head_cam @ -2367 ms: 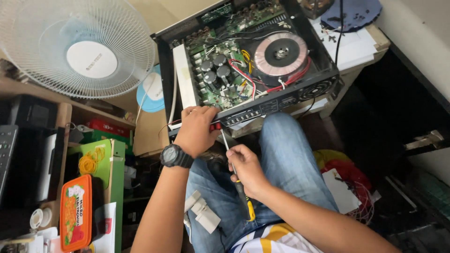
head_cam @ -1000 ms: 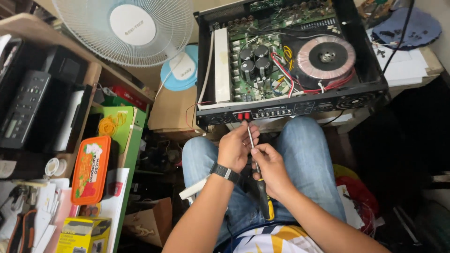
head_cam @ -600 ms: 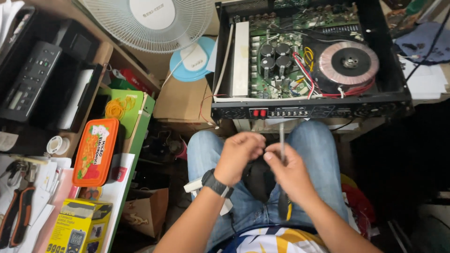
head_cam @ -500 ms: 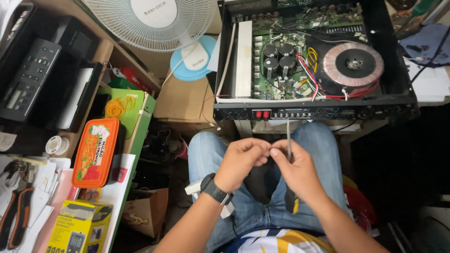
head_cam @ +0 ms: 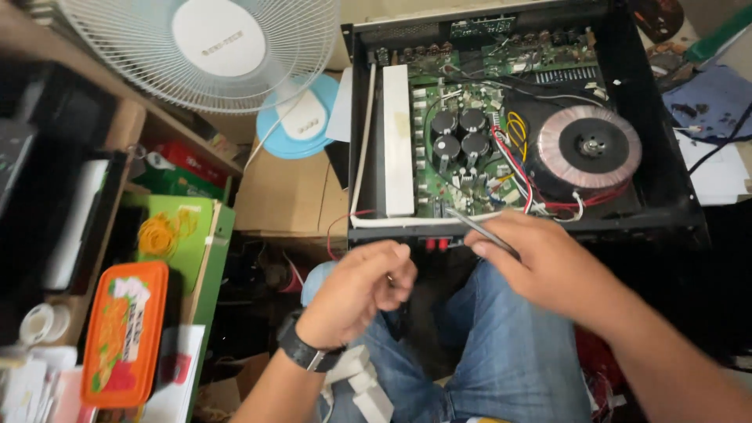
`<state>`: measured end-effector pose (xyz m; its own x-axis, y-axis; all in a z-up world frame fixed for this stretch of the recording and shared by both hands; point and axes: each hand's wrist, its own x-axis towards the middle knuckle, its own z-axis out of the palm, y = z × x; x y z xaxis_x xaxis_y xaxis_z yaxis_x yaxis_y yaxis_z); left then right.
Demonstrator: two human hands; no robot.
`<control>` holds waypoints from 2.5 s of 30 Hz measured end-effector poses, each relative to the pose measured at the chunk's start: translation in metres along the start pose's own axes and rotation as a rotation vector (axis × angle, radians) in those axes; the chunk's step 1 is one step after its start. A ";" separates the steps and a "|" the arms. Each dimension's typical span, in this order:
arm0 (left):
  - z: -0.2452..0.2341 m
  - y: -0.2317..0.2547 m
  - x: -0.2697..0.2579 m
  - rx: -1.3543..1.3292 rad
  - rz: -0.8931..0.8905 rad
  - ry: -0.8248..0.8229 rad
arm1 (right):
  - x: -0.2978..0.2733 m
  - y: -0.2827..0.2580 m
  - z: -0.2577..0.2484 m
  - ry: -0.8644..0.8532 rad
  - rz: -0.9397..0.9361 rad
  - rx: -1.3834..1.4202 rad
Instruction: The person uses a screwdriver to tighten screws on the front panel of an open electronic device, likely an amplifier or receiver. They also reach down to the floor to retrieve a cable and manipulate wires inside the device's chassis.
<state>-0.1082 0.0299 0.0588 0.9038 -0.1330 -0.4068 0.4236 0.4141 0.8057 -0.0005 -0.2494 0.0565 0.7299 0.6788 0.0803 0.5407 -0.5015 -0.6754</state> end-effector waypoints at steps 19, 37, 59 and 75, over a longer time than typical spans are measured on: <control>-0.038 0.018 0.057 1.375 0.425 0.337 | 0.119 0.021 -0.018 -0.648 0.196 -0.157; -0.017 0.052 0.186 1.849 0.168 0.575 | -0.029 0.024 -0.019 0.069 0.464 0.100; -0.029 0.036 0.204 1.812 0.170 0.688 | 0.148 0.033 -0.070 -0.123 0.228 -0.414; -0.034 0.036 0.211 1.758 0.254 0.598 | 0.177 0.041 -0.068 -0.249 0.230 -0.394</control>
<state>0.0954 0.0472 -0.0130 0.9736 0.2278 0.0139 0.2222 -0.9601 0.1700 0.1793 -0.1864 0.0924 0.7528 0.6102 -0.2469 0.5295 -0.7842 -0.3236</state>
